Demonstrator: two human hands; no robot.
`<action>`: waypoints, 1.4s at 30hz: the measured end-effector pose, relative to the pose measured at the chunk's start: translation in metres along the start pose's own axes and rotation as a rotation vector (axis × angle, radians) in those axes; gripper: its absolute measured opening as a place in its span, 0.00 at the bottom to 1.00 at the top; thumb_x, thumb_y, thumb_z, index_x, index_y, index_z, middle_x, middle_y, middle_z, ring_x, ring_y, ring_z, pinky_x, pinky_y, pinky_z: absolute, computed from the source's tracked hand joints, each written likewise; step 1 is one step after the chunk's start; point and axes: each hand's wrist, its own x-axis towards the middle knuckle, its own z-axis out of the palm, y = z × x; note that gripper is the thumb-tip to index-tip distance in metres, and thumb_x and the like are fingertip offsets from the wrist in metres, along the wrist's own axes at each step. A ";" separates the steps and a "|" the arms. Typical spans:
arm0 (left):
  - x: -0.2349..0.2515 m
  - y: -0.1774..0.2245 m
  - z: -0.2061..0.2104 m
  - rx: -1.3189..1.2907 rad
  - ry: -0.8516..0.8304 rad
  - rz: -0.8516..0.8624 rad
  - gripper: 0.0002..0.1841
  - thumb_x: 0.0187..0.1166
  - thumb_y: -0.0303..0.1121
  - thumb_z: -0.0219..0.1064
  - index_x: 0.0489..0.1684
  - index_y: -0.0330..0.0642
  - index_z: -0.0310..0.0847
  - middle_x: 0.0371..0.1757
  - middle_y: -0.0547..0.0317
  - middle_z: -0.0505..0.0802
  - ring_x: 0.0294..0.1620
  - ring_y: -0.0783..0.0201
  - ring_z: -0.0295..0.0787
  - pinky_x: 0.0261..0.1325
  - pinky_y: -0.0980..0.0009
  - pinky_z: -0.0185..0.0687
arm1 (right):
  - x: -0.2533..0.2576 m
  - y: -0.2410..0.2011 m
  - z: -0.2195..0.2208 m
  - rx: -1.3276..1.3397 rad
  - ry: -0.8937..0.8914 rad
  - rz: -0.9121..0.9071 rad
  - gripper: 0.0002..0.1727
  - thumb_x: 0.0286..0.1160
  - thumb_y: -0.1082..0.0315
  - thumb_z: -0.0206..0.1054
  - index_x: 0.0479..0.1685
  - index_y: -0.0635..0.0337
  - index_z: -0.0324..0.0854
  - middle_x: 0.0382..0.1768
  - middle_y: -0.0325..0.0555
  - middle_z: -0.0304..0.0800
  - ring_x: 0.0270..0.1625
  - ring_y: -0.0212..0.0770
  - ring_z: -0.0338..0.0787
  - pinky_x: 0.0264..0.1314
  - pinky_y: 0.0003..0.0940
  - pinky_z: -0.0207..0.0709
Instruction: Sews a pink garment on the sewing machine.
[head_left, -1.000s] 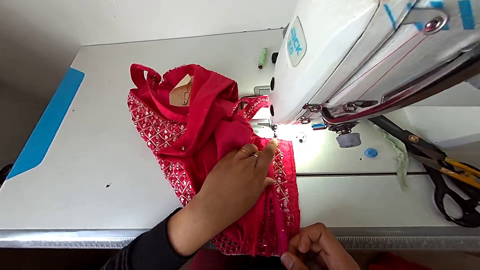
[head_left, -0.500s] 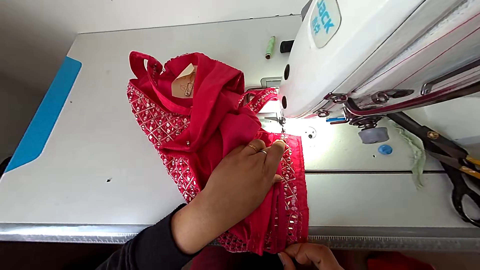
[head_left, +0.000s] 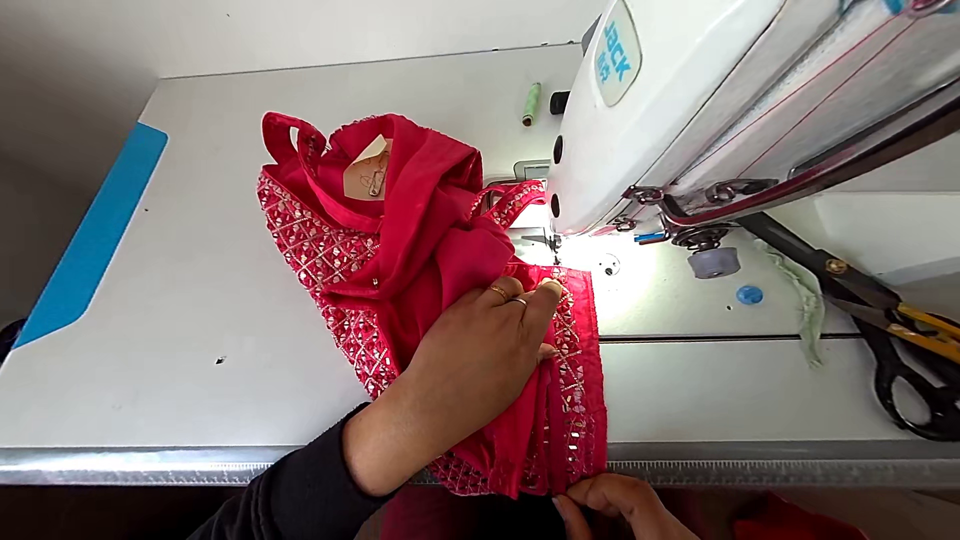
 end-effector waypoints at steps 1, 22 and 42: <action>-0.001 0.000 -0.001 -0.013 0.018 0.010 0.25 0.87 0.47 0.58 0.74 0.42 0.79 0.58 0.58 0.94 0.66 0.54 0.87 0.63 0.64 0.82 | 0.001 0.001 -0.004 0.060 -0.010 -0.004 0.08 0.74 0.71 0.73 0.41 0.64 0.78 0.31 0.51 0.90 0.29 0.31 0.85 0.33 0.17 0.78; -0.039 0.074 0.008 -0.568 0.324 -0.442 0.10 0.77 0.36 0.70 0.45 0.41 0.81 0.33 0.67 0.92 0.33 0.75 0.88 0.38 0.77 0.85 | 0.013 0.018 -0.028 0.367 -0.046 -0.141 0.06 0.84 0.66 0.66 0.49 0.57 0.78 0.49 0.43 0.90 0.60 0.31 0.91 0.67 0.29 0.85; -0.051 0.084 0.006 -1.727 0.418 -0.358 0.12 0.79 0.33 0.72 0.52 0.41 0.77 0.47 0.69 0.89 0.46 0.79 0.88 0.48 0.79 0.88 | 0.041 0.002 -0.018 0.330 0.191 -0.239 0.05 0.82 0.68 0.69 0.49 0.57 0.86 0.53 0.35 0.90 0.60 0.21 0.87 0.65 0.14 0.79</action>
